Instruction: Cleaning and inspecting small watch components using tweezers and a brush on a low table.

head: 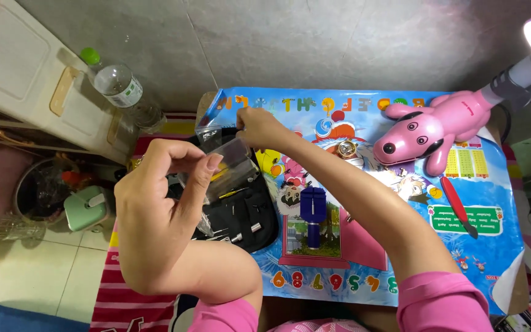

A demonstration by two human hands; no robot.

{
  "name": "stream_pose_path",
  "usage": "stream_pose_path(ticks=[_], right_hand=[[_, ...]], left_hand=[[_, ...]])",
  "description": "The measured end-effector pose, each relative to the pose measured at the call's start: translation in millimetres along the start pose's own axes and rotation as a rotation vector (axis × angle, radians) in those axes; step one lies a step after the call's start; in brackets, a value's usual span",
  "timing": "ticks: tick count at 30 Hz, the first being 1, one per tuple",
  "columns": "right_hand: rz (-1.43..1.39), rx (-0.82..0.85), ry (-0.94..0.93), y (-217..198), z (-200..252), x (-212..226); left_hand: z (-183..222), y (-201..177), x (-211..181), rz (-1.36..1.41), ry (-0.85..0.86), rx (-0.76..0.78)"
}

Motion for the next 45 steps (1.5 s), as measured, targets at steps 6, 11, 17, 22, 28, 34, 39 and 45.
stream_pose_path(ticks=[6,11,17,22,28,34,39,45], right_hand=[[0.323,-0.02,-0.078,-10.2,35.7,-17.5],[0.492,0.015,-0.156,-17.5,79.9,-20.4],[0.292,-0.296,-0.203,-122.9,173.8,14.7],[0.527,-0.209,0.175,-149.9,256.5,-28.5],[0.761,-0.305,0.773,-119.2,368.5,-118.5],[0.65,-0.678,0.442,-75.8,394.5,-176.1],[0.693,-0.549,0.566,-106.4,387.7,-174.0],[0.316,-0.668,0.117,-146.9,348.7,-31.2]], left_hand=[[7.4,-5.8,3.7,-0.018,-0.032,-0.033],[3.1,-6.0,-6.4,0.075,-0.079,-0.074],[13.6,-21.4,-1.9,0.291,-0.183,-0.323],[12.8,-20.7,32.1,0.471,-0.19,-0.45],[9.1,75.8,83.7,0.844,-0.707,-0.153],[55.4,130.0,164.0,1.197,-0.765,-0.403],[69.3,145.6,153.9,1.24,-0.9,-0.379],[75.1,155.8,158.2,1.281,-0.96,-0.442]])
Point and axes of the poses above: each hand's wrist, its own z-axis away from the middle knuckle, its own y-axis out of the palm, x = y × z, the point moved 7 cm from there along -z, towards the middle knuckle, and after that the axes turned 11 degrees about y, right-handed, at the moved point
